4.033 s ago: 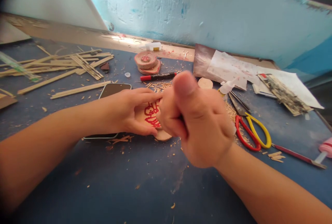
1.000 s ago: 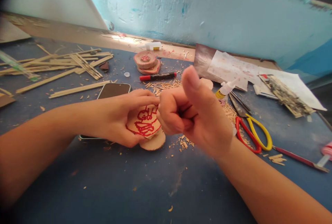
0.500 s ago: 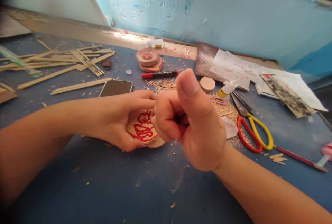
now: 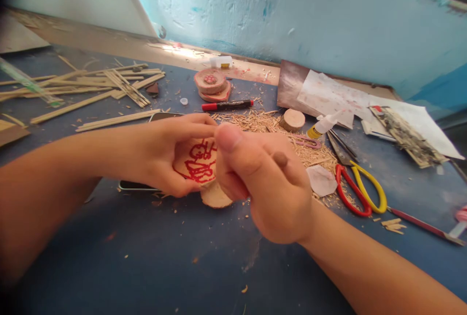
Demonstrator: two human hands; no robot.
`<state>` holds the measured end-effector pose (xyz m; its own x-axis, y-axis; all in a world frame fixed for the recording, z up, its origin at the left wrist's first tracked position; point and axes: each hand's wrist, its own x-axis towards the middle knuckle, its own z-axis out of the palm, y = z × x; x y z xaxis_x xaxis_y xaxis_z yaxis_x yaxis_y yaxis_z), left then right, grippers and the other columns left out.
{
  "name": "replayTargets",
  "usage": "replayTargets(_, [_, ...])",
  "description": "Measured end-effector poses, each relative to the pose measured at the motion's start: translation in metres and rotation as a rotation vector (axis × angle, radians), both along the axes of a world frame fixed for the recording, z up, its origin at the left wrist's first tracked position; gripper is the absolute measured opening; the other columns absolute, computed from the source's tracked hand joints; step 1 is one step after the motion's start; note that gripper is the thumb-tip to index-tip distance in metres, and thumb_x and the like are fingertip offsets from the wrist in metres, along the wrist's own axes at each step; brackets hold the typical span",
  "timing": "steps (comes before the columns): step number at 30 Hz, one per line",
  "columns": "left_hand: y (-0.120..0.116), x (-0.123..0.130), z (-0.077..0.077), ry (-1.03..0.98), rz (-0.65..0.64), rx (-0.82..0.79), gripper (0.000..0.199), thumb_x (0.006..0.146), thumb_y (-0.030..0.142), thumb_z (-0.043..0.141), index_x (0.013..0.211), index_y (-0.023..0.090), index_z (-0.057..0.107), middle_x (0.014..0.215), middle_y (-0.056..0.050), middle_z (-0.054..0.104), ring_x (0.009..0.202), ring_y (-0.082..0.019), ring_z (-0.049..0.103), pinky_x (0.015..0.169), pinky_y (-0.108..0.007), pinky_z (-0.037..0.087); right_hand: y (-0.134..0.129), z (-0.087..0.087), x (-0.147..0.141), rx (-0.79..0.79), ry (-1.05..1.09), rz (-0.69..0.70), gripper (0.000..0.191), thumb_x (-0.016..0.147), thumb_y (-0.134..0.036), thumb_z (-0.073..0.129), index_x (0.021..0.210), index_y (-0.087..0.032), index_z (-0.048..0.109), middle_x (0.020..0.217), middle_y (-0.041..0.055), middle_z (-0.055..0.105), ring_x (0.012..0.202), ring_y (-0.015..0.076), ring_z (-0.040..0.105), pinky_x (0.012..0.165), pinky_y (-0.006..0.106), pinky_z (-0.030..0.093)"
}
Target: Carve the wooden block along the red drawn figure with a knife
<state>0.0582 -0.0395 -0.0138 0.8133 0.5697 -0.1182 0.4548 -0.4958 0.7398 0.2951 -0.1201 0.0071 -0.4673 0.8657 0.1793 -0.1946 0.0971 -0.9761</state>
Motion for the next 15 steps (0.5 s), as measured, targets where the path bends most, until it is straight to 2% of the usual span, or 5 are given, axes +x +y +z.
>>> replayTargets(2, [0.002, -0.006, 0.002, -0.025, 0.035, -0.004, 0.097, 0.084, 0.040, 0.087, 0.175, 0.037, 0.051, 0.137, -0.003, 0.074, 0.111, -0.026, 0.075, 0.098, -0.039, 0.065, -0.002, 0.002, 0.004, 0.042, -0.137, -0.034, 0.064, 0.122, -0.047, 0.057, 0.064, -0.021, 0.047, 0.058, -0.0044, 0.037, 0.052, 0.0102, 0.034, 0.050, 0.032, 0.028])
replayTargets(6, [0.004, -0.013, 0.003, -0.068, 0.124, 0.134, 0.094, 0.085, 0.046, 0.090, 0.171, 0.032, 0.057, 0.163, -0.005, 0.067, 0.135, -0.033, 0.068, 0.120, -0.049, 0.059, 0.001, 0.006, 0.022, 0.272, -0.708, 0.023, 0.033, 0.102, -0.047, 0.089, 0.092, -0.021, 0.073, 0.076, -0.0024, 0.064, 0.062, 0.0116, 0.050, 0.055, 0.028, 0.036])
replayTargets(9, [0.006, -0.012, 0.003, -0.023, 0.139, 0.203, 0.093, 0.082, 0.049, 0.090, 0.169, 0.029, 0.060, 0.169, -0.007, 0.063, 0.145, -0.037, 0.063, 0.130, -0.057, 0.053, 0.005, -0.003, 0.031, 0.402, -1.095, 0.156, 0.044, 0.095, -0.044, 0.095, 0.130, -0.023, 0.079, 0.115, 0.0063, 0.079, 0.080, 0.0186, 0.069, 0.071, 0.033, 0.052])
replayTargets(12, [0.007, -0.010, 0.005, 0.011, 0.175, 0.246, 0.094, 0.082, 0.049, 0.087, 0.169, 0.025, 0.061, 0.168, -0.009, 0.062, 0.149, -0.040, 0.061, 0.132, -0.059, 0.052, 0.005, -0.016, 0.032, 0.468, -1.185, 0.231, 0.045, 0.102, -0.034, 0.086, 0.144, -0.023, 0.074, 0.135, 0.0117, 0.075, 0.092, 0.0231, 0.077, 0.078, 0.038, 0.058])
replayTargets(15, [0.007, -0.007, 0.009, -0.007, 0.202, 0.264, 0.094, 0.083, 0.051, 0.087, 0.168, 0.023, 0.060, 0.167, -0.011, 0.060, 0.153, -0.041, 0.060, 0.133, -0.055, 0.053, 0.004, -0.021, 0.031, 0.636, -1.130, 0.115, 0.046, 0.105, -0.017, 0.069, 0.150, -0.022, 0.067, 0.136, 0.0131, 0.075, 0.100, 0.0263, 0.078, 0.078, 0.037, 0.057])
